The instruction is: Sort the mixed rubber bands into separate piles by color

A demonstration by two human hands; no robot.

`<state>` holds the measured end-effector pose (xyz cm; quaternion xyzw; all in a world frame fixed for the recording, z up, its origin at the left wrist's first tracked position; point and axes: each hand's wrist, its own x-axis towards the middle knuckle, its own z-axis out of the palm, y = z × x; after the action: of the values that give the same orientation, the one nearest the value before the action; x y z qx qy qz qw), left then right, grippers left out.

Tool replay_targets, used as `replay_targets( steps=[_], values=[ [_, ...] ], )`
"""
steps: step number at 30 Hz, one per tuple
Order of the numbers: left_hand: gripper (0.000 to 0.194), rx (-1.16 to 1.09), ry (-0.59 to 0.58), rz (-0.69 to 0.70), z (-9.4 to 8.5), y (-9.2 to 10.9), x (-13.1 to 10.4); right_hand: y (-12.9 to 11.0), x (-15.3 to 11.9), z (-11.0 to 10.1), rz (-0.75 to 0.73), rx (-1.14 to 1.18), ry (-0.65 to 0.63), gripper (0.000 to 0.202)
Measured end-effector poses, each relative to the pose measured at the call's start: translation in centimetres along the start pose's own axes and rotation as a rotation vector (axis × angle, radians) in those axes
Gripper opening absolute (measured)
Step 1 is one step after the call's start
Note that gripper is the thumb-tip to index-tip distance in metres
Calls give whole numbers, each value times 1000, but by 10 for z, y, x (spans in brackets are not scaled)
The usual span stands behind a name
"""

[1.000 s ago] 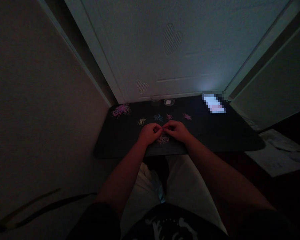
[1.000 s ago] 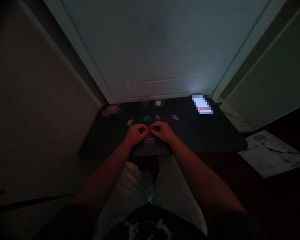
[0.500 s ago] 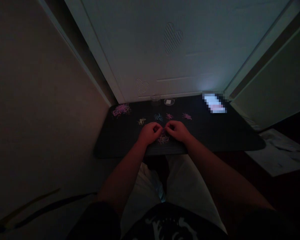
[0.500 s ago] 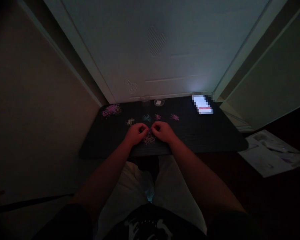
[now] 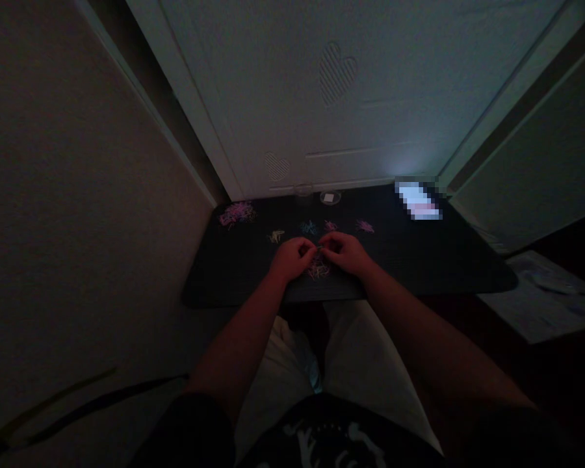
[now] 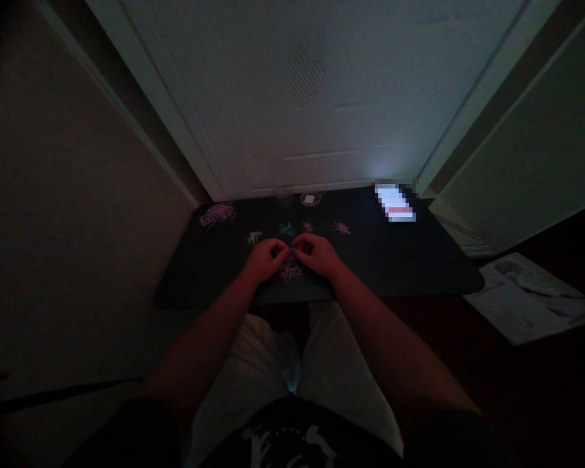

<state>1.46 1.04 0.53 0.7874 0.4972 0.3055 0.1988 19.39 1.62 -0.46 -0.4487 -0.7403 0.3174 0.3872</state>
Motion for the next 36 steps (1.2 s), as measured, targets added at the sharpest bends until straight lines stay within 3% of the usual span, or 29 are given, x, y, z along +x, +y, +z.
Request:
replay_targets(
  steps=[11,22,36],
  values=[
    [17,-4,-28,14,-1,0,0,0,1,0,4,-77,-15,14],
    [14,-43,20,41,0,-1,-1,-2,0,0,-18,-61,-27,10],
    [19,-55,-39,15,0,-1,0,0,0,1,-38,-70,-30,10]
  ],
)
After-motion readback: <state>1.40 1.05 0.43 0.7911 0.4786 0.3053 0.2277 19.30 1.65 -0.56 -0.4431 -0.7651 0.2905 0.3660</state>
